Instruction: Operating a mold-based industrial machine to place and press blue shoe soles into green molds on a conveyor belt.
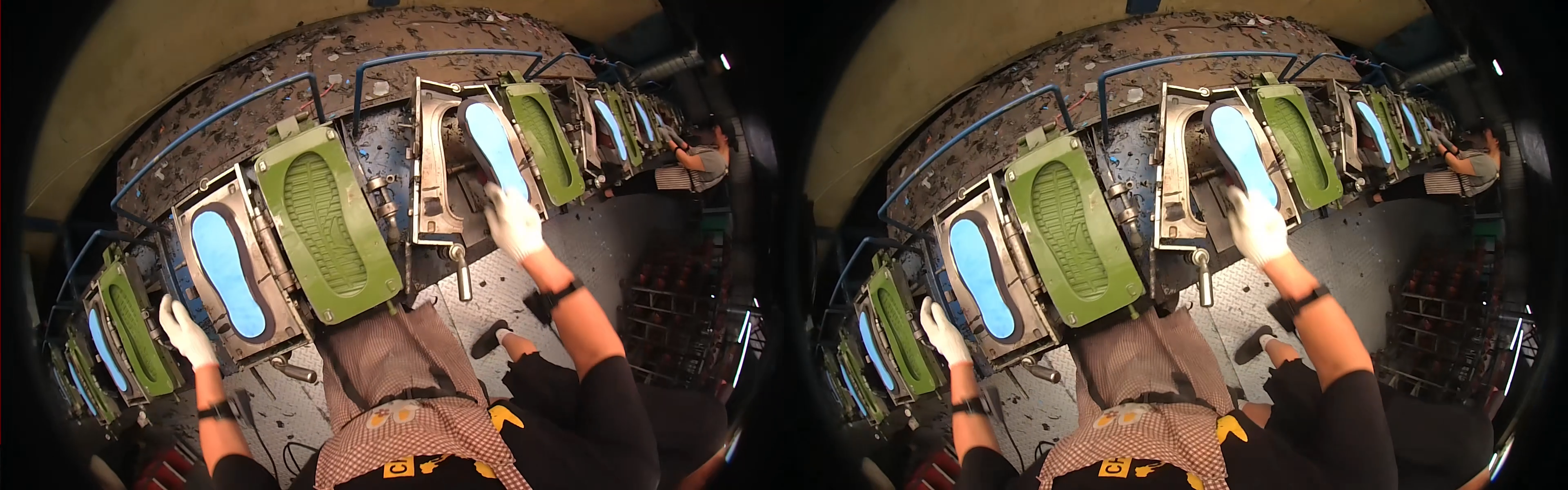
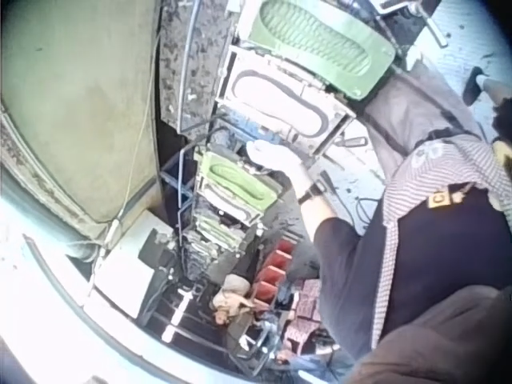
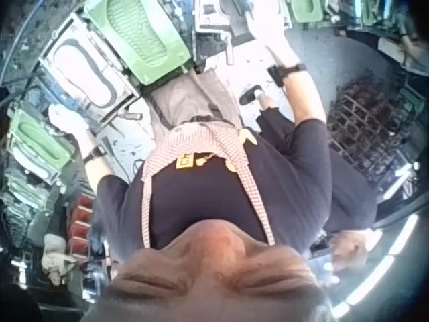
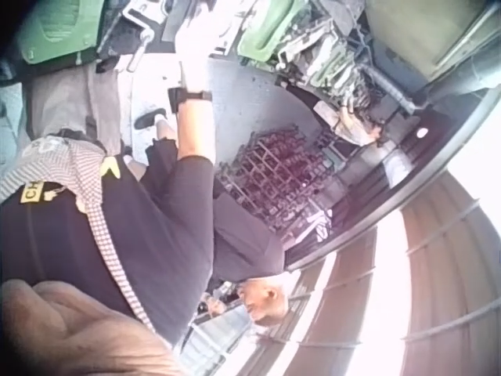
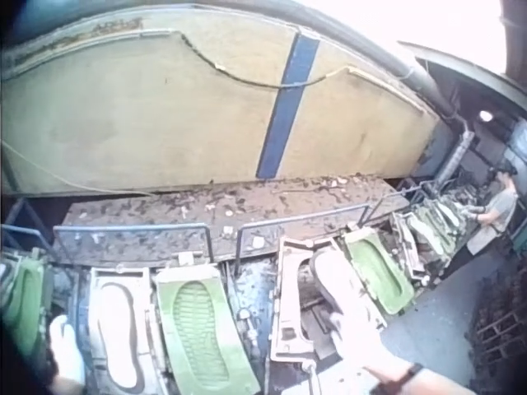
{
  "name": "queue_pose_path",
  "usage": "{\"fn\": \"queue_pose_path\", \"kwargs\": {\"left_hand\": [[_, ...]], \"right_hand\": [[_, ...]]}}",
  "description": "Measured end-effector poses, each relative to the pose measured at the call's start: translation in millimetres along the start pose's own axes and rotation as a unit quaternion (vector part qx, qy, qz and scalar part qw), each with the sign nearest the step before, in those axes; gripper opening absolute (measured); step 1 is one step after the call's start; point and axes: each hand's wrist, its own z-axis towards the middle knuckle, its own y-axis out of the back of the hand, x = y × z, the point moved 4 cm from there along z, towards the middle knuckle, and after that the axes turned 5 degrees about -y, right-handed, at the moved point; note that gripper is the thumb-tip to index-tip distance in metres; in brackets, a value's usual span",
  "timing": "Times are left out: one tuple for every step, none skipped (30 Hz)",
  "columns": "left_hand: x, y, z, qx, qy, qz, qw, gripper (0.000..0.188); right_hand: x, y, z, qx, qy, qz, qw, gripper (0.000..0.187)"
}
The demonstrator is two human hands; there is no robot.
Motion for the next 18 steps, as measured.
{"fn": "queue_pose_path", "kwargs": {"left_hand": [[-55,6,-26,0.001,-0.079,-0.027,0.996,0.041],[-110,-2,-56,0.068,-0.13,-0.055,0.988,0.035],[-165,-14,-95,0.178,-0.199,-0.075,0.961,0.03],[-220,-39,-132,0.27,-0.277,-0.14,0.911,0.029],[-269,-59,-173,0.335,-0.387,-0.177,0.841,0.033],[-306,-85,-207,0.384,-0.41,-0.227,0.796,0.038],[-331,-114,-237,0.469,-0.44,-0.194,0.741,0.04],[-349,-138,-258,0.468,-0.463,-0.19,0.728,0.039],[-360,-159,-273,0.464,-0.505,-0.2,0.7,0.039],[-356,-176,-281,0.47,-0.499,-0.162,0.71,0.037],[-354,-192,-290,0.479,-0.511,-0.136,0.701,0.034],[-349,-200,-295,0.457,-0.513,-0.113,0.718,0.027],[-343,-205,-294,0.43,-0.512,-0.103,0.737,0.019],[-336,-214,-290,0.452,-0.437,-0.089,0.772,0.017],[-329,-220,-284,0.473,-0.348,-0.08,0.805,0.015],[-327,-225,-276,0.447,-0.34,-0.036,0.826,0.018],[-338,-216,-260,0.246,-0.375,-0.158,0.879,0.023],[-342,-217,-248,0.17,-0.331,-0.155,0.915,0.026]], "right_hand": [[-3,-15,36,-0.005,0.004,-0.026,1.0,0.032],[-2,-30,66,-0.036,0.027,-0.051,0.998,0.036],[-8,-45,92,-0.006,0.005,-0.019,1.0,0.027],[-18,-60,113,0.04,-0.056,0.062,0.996,0.033],[-26,-75,129,0.095,-0.111,0.074,0.986,0.049],[-32,-83,137,0.155,-0.081,-0.032,0.984,0.049],[-33,-90,143,0.184,-0.01,-0.103,0.977,0.05],[-42,-86,146,0.146,-0.053,-0.031,0.987,0.044],[-52,-83,147,0.12,-0.109,0.05,0.985,0.04],[-58,-82,145,0.137,-0.101,-0.023,0.985,0.036],[-59,-75,144,0.09,-0.064,0.02,0.994,0.036],[-62,-73,144,0.098,-0.04,0.058,0.993,0.036],[-67,-71,143,0.11,-0.063,0.08,0.989,0.036],[-71,-70,145,0.109,-0.049,0.087,0.989,0.036],[-73,-72,145,0.136,-0.051,0.091,0.985,0.037],[-76,-74,146,0.158,-0.031,0.115,0.98,0.037],[-78,-79,147,0.169,-0.05,0.1,0.979,0.037],[-80,-81,147,0.168,-0.054,0.109,0.978,0.037]]}}
